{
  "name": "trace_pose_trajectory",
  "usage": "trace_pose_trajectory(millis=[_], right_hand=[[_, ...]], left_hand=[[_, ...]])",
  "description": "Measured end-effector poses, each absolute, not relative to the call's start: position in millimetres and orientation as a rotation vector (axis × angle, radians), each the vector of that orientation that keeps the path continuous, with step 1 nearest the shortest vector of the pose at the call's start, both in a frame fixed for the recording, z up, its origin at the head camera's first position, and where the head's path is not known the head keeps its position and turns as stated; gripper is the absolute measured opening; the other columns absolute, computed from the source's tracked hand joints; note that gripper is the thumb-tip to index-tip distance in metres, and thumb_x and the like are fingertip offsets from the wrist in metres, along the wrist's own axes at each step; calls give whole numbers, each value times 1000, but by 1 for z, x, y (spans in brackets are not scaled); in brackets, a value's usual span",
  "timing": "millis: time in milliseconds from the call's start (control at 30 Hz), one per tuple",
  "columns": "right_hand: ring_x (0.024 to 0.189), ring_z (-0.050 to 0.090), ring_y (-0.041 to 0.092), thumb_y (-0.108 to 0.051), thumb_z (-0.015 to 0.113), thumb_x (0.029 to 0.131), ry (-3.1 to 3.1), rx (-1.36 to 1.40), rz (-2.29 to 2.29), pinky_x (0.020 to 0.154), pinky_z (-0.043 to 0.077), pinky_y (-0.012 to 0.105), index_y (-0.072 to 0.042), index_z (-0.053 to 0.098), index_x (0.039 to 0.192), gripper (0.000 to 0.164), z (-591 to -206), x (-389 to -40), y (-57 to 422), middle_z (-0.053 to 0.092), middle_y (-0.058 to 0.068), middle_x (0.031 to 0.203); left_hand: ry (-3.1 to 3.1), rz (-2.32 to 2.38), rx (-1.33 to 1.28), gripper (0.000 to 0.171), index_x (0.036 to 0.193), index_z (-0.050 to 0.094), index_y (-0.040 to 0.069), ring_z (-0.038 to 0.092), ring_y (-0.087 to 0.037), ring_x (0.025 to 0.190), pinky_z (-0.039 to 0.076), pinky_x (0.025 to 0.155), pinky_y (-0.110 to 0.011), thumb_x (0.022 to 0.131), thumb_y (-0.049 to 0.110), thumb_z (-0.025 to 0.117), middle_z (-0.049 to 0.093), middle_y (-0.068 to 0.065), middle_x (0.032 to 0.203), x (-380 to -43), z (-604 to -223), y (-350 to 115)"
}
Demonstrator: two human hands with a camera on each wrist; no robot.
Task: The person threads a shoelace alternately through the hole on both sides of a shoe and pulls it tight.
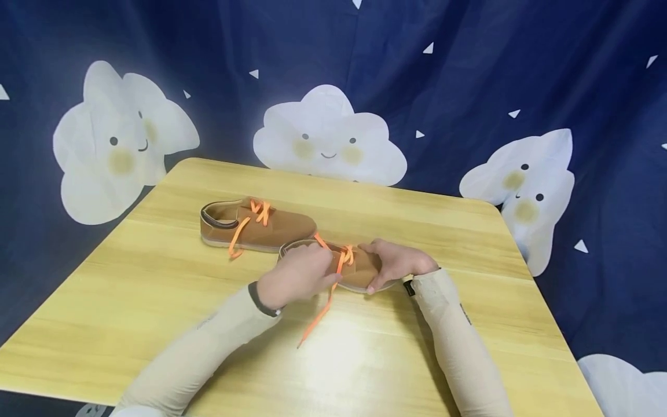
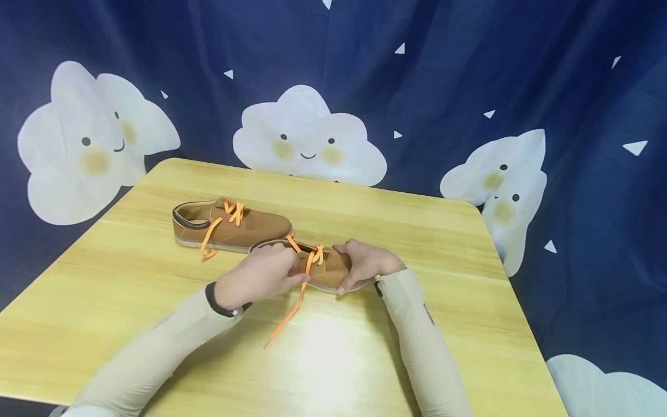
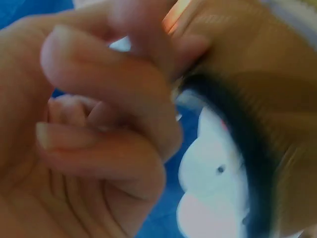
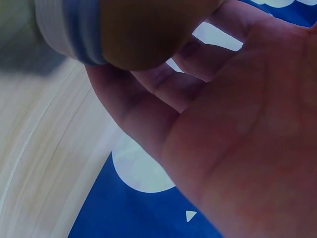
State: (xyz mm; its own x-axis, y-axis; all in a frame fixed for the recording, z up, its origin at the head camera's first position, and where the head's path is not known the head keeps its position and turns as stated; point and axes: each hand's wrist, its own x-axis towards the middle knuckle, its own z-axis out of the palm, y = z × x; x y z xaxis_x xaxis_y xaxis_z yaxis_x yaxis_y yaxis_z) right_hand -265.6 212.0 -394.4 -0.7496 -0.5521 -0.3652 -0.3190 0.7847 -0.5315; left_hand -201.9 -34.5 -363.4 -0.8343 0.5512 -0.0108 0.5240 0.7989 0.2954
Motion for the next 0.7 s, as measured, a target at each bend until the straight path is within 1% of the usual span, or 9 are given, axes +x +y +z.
trace_pose_trajectory(millis=[100,233,300,400,500,600,700], right_hand=[[125,53,29,-26,98,68,2461,-633,-615,114,43,48,-4,36,159,113,-394,-265,211,52,15,138],[129,52,29,-25,98,67,2467,-636,-627,116,41,48,-4,38,158,111,-394,-263,212,53,14,139],[127,53,28,-24,98,67,2469,-665,-630,116,42,47,-4,42,156,107,-395,-263,212,56,14,137],[119,56,24,-20,98,66,2468,-688,-646,109,46,43,-8,51,151,97,-396,-264,214,59,10,131],[112,56,20,-18,97,66,2460,-695,-657,103,47,38,-12,58,146,89,-396,-265,215,61,7,125],[111,56,20,-19,98,65,2468,-694,-652,103,47,38,-13,59,144,87,-396,-266,216,61,5,123],[113,57,20,-19,98,66,2479,-690,-642,104,47,39,-11,59,145,88,-394,-267,217,62,5,125]], left_hand=[[2914,541,879,40,67,57,12,35,-6,44,27,42,-21,95,34,75,36,7,54,-204,-376,-27],[2983,567,907,27,76,63,8,40,-6,47,32,43,-19,96,22,74,44,7,58,-202,-386,-21],[3005,570,910,24,76,63,7,40,-7,47,32,43,-19,96,16,72,44,6,59,-201,-387,-21],[3040,552,934,27,68,55,13,35,-6,48,28,43,-20,91,10,68,38,8,57,-200,-386,-21],[3119,486,1016,31,63,44,18,32,-5,51,25,43,-19,83,9,66,35,8,58,-199,-383,-23],[3205,412,1135,32,62,40,19,32,-6,54,25,42,-18,77,9,66,35,7,61,-198,-380,-24],[3209,401,1261,34,61,37,18,30,-6,55,24,44,-17,75,6,65,32,8,61,-198,-376,-26]])
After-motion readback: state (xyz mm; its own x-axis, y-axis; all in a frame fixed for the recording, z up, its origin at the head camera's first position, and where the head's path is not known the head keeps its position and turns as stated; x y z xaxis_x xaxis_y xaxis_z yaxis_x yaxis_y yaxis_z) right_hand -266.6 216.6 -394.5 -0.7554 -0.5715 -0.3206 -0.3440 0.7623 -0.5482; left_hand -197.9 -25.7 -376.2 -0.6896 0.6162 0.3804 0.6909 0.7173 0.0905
